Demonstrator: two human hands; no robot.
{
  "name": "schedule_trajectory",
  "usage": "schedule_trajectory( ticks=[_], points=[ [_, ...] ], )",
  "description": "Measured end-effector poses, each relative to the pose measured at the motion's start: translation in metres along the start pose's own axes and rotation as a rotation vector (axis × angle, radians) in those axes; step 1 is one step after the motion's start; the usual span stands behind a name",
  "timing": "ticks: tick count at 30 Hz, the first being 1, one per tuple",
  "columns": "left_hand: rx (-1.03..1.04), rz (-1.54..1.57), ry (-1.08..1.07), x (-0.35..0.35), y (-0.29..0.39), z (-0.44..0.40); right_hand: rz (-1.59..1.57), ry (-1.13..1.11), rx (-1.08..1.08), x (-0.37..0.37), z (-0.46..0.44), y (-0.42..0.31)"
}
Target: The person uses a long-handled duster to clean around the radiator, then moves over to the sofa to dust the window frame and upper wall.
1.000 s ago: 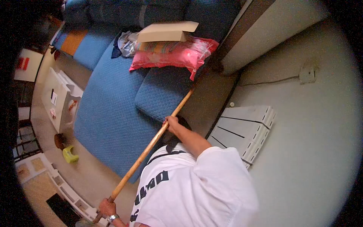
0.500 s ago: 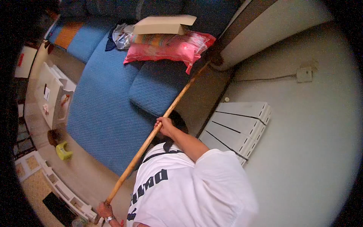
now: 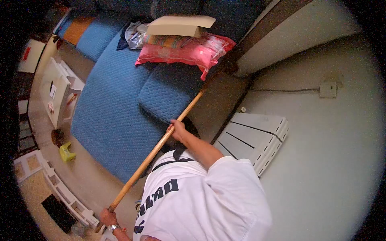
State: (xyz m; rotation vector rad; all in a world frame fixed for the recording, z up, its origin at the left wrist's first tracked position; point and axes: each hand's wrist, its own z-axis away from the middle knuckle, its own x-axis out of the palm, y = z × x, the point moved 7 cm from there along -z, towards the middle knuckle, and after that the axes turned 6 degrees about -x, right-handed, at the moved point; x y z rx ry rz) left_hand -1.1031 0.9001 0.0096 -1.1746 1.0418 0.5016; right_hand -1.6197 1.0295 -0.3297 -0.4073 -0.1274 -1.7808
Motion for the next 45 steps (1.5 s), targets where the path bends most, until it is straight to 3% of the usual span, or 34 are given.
schedule_trajectory(
  ticks=[5,8,12,15,20,22,29,37,42,44,45],
  points=[
    [-0.031,-0.009,-0.054,0.022,-0.061,0.017,0.001,-0.127,0.146,0.018,0.081,0.038],
    [-0.088,-0.045,-0.156,0.025,-0.069,0.015,-0.021,-0.172,0.15,0.016,0.079,0.044],
    [0.039,0.04,-0.2,0.009,-0.039,-0.004,0.02,-0.228,0.107,0.012,0.061,0.031],
    [0.044,-0.05,-0.297,0.007,-0.02,-0.018,0.065,-0.159,0.064,0.0,0.03,0.023],
    [0.045,0.133,-0.532,-0.029,0.034,-0.054,0.302,-0.033,-0.04,-0.014,-0.007,-0.01],
    [0.07,0.137,-0.535,-0.054,0.058,-0.066,0.41,0.1,-0.098,-0.025,-0.012,-0.029],
    [0.228,0.169,-0.459,-0.125,0.143,-0.096,0.273,0.349,-0.324,-0.075,-0.039,-0.088],
    [0.349,0.304,-0.555,-0.087,0.162,-0.115,0.025,0.319,-0.327,-0.081,-0.016,-0.101],
    [0.379,0.263,-0.629,-0.045,0.159,-0.108,-0.11,0.155,-0.27,-0.08,-0.006,-0.096],
    [0.379,0.273,-0.451,-0.052,0.171,-0.107,-0.14,0.147,-0.291,-0.081,-0.004,-0.113],
    [0.388,0.329,-0.459,-0.055,0.181,-0.106,-0.126,0.16,-0.309,-0.085,-0.011,-0.122]
  ],
)
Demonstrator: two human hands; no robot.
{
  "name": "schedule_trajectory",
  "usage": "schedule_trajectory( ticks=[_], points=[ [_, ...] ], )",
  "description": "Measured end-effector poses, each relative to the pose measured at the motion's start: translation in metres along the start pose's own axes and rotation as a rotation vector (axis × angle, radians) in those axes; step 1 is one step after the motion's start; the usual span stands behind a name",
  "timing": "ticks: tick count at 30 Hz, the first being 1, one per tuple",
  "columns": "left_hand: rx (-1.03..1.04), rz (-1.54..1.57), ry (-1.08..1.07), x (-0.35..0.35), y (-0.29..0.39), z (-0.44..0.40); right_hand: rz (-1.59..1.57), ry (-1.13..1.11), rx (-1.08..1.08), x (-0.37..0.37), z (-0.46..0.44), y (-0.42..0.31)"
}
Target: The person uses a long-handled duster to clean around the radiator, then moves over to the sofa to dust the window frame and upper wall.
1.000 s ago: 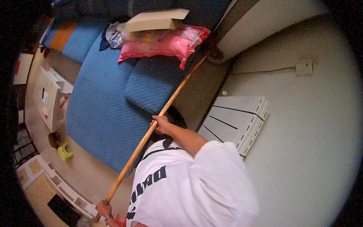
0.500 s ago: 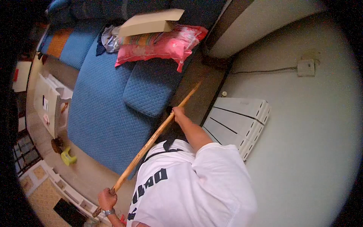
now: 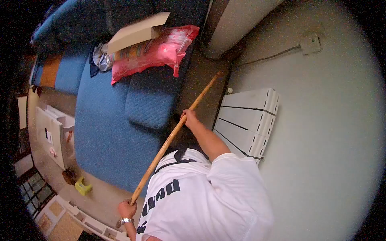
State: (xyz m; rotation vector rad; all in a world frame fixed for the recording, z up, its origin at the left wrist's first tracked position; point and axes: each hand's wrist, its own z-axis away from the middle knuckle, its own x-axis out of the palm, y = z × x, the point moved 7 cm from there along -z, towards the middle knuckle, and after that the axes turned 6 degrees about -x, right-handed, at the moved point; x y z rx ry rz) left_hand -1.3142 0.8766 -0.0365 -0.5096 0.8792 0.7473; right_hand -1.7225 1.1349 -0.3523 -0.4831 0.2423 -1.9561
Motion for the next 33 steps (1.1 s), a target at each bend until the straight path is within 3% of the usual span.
schedule_trajectory(
  ticks=[3,11,18,22,27,30,33],
  points=[
    [0.07,-0.007,-0.022,0.001,0.034,-0.006,0.015,0.034,-0.023,-0.008,-0.029,-0.014],
    [0.027,-0.083,-0.078,0.023,0.038,-0.004,0.084,0.094,-0.001,-0.014,-0.02,-0.013],
    [-0.117,-0.146,-0.054,0.066,-0.065,0.006,0.064,0.101,-0.012,-0.006,0.044,0.033],
    [-0.163,-0.066,-0.046,0.066,-0.086,0.01,0.077,0.031,-0.068,0.001,0.078,0.038],
    [-0.162,0.01,-0.01,0.072,-0.068,0.004,0.06,-0.005,-0.037,0.0,0.056,0.027],
    [-0.218,-0.086,-0.05,0.065,-0.051,0.0,0.121,0.085,-0.051,-0.004,0.034,0.016],
    [-0.148,-0.043,0.004,0.077,-0.052,-0.007,0.187,0.082,-0.054,-0.001,0.029,0.012]
  ],
)
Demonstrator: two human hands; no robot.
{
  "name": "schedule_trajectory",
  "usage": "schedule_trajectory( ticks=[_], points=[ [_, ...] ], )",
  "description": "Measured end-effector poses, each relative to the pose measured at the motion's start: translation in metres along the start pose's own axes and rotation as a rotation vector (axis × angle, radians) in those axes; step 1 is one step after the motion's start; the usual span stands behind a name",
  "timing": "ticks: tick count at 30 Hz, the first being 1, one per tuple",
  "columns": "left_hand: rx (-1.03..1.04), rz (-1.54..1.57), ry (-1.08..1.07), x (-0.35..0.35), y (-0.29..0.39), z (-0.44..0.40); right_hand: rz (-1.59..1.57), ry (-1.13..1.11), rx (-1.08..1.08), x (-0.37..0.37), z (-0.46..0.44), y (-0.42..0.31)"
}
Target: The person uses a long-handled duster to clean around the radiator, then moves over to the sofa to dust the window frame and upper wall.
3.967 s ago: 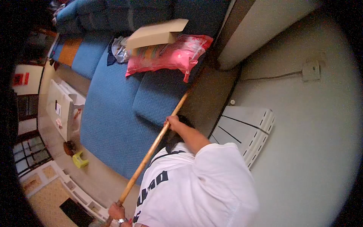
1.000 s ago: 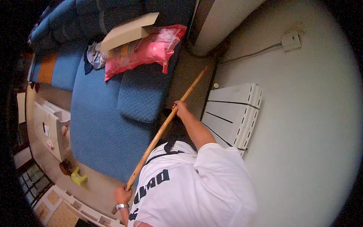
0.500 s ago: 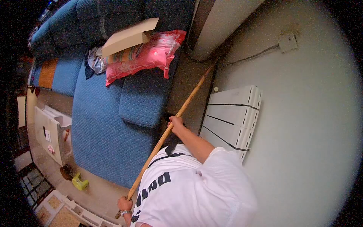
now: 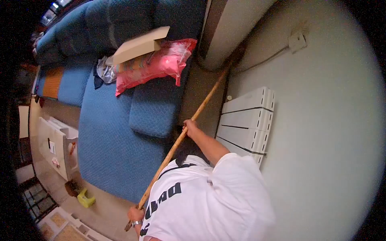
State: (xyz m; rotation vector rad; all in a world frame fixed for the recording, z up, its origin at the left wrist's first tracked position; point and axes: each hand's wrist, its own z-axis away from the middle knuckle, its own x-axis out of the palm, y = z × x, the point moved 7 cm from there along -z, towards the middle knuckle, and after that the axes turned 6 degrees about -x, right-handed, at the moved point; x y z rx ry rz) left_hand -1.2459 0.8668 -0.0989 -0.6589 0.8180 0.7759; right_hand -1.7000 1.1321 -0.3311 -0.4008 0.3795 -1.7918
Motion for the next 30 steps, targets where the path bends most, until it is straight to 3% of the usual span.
schedule_trajectory(
  ticks=[11,20,25,30],
  points=[
    [-0.041,0.054,-0.048,0.035,-0.112,0.002,-0.15,-0.148,0.019,0.018,0.109,0.049],
    [-0.088,-0.001,0.073,0.007,-0.083,0.005,-0.089,-0.045,0.12,0.026,0.066,0.058],
    [-0.059,-0.008,0.098,0.017,-0.108,-0.005,-0.187,-0.081,0.121,0.037,0.096,0.062],
    [-0.031,0.118,-0.016,0.025,-0.147,-0.005,-0.202,-0.157,0.017,0.041,0.158,0.061]
  ],
)
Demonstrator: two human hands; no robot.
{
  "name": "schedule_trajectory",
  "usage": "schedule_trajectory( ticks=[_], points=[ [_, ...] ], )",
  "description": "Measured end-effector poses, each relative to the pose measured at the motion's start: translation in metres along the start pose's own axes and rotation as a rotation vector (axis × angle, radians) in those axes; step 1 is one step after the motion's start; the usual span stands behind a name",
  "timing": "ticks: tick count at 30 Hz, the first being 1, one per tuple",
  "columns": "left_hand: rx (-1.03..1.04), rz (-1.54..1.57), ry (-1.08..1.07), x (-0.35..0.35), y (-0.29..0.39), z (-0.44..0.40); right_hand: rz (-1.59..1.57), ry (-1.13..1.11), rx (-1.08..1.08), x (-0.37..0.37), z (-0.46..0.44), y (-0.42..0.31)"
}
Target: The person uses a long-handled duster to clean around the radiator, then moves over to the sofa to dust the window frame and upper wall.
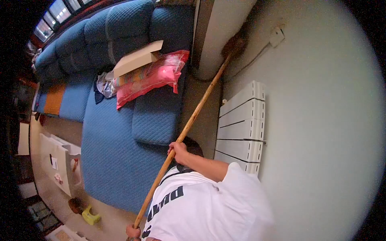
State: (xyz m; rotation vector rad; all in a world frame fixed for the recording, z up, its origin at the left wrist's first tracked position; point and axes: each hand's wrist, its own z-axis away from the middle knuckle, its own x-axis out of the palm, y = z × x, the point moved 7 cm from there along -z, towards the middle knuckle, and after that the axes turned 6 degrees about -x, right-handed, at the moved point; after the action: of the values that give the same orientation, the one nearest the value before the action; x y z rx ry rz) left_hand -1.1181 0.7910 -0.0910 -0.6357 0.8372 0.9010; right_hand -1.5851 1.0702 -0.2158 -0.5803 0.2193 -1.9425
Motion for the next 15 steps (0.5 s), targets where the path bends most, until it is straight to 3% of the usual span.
schedule_trajectory(
  ticks=[4,6,15],
  points=[
    [-0.074,0.007,-0.026,0.015,-0.015,0.0,-0.034,-0.166,0.021,0.011,0.018,-0.003],
    [-0.102,0.001,-0.001,0.013,-0.002,0.003,-0.105,-0.153,0.117,0.009,-0.002,0.005],
    [-0.106,-0.033,0.019,0.025,0.012,0.002,-0.033,0.065,0.095,-0.016,-0.041,0.008]
  ],
)
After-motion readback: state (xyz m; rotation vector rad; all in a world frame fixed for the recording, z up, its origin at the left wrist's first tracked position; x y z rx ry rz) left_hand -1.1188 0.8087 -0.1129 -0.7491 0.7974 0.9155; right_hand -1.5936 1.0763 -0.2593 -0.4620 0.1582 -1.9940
